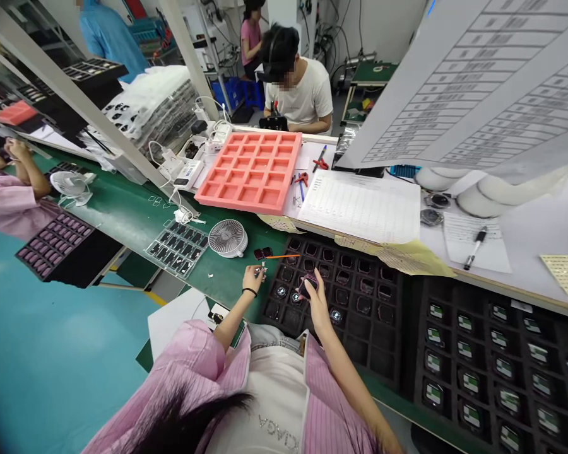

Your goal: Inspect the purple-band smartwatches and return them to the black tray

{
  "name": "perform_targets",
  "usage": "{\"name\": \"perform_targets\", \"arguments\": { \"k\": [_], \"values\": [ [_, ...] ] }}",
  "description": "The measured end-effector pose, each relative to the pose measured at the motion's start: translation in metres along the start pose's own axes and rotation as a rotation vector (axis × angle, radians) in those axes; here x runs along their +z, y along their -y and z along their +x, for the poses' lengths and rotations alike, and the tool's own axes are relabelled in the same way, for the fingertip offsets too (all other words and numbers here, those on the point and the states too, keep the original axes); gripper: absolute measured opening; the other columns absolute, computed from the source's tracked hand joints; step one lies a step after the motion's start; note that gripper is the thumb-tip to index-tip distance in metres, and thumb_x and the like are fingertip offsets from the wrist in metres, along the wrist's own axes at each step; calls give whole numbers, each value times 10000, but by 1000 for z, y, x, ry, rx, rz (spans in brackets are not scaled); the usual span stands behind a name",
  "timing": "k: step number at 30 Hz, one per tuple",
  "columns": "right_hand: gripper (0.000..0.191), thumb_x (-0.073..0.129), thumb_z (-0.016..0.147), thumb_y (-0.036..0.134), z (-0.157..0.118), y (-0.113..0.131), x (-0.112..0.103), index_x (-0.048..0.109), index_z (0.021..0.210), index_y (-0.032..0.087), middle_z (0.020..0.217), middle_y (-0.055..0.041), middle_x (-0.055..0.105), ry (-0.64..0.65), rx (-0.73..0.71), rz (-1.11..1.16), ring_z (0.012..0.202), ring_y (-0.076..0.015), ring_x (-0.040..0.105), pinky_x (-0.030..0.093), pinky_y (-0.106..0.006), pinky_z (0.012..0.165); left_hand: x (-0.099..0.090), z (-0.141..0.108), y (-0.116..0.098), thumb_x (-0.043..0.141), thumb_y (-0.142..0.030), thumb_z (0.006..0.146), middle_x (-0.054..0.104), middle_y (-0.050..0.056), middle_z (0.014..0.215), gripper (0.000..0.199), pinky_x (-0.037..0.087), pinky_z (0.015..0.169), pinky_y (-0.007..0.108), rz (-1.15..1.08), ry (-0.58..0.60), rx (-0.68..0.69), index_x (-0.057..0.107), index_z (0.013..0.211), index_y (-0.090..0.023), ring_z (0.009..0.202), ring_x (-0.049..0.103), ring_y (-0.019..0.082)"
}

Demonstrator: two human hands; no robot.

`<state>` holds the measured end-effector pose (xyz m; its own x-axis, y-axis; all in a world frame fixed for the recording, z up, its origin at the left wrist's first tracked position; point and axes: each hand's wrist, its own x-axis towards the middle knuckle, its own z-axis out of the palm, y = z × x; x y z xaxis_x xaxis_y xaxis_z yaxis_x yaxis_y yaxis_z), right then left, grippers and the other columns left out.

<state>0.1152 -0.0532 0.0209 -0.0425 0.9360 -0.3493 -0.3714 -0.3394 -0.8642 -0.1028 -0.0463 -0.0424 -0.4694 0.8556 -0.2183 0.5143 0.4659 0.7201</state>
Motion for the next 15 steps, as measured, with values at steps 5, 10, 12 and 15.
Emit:
{"name": "perform_targets", "arguments": {
  "k": [5, 10, 12, 15],
  "values": [
    [701, 721, 726, 468, 1, 8, -1, 488, 1366, 303, 944, -6, 694, 0, 89, 26, 668, -169, 642, 507, -315, 605, 12, 15, 33, 663, -142, 780, 598, 114, 1065, 120, 475, 911, 344, 85, -24, -175, 658, 899, -141, 956, 619, 208],
    [709, 720, 721, 474, -3, 18, 7, 492, 1365, 285, 959, -24, 709, 23, 83, 117, 701, -181, 654, 504, -340, 653, 12, 17, 29, 685, -96, 735, 633, 91, 981, 58, 494, 852, 304, 75, -20, -213, 653, 726, -143, 853, 646, 176],
    [714, 719, 720, 478, -4, 23, 10, 495, 1367, 277, 957, -30, 715, 20, 65, 154, 696, -183, 650, 500, -354, 670, 4, 16, 21, 692, -67, 712, 650, 86, 899, 112, 505, 819, 304, 43, -22, -199, 633, 643, -134, 793, 654, 171],
    [698, 696, 742, 488, -6, 31, 15, 491, 1377, 282, 962, -38, 715, 19, 24, 187, 718, -196, 650, 494, -371, 682, -9, 11, -4, 679, -73, 726, 652, 58, 718, 140, 525, 732, 303, -40, -9, -136, 635, 608, -134, 680, 648, 163]
  ]
}}
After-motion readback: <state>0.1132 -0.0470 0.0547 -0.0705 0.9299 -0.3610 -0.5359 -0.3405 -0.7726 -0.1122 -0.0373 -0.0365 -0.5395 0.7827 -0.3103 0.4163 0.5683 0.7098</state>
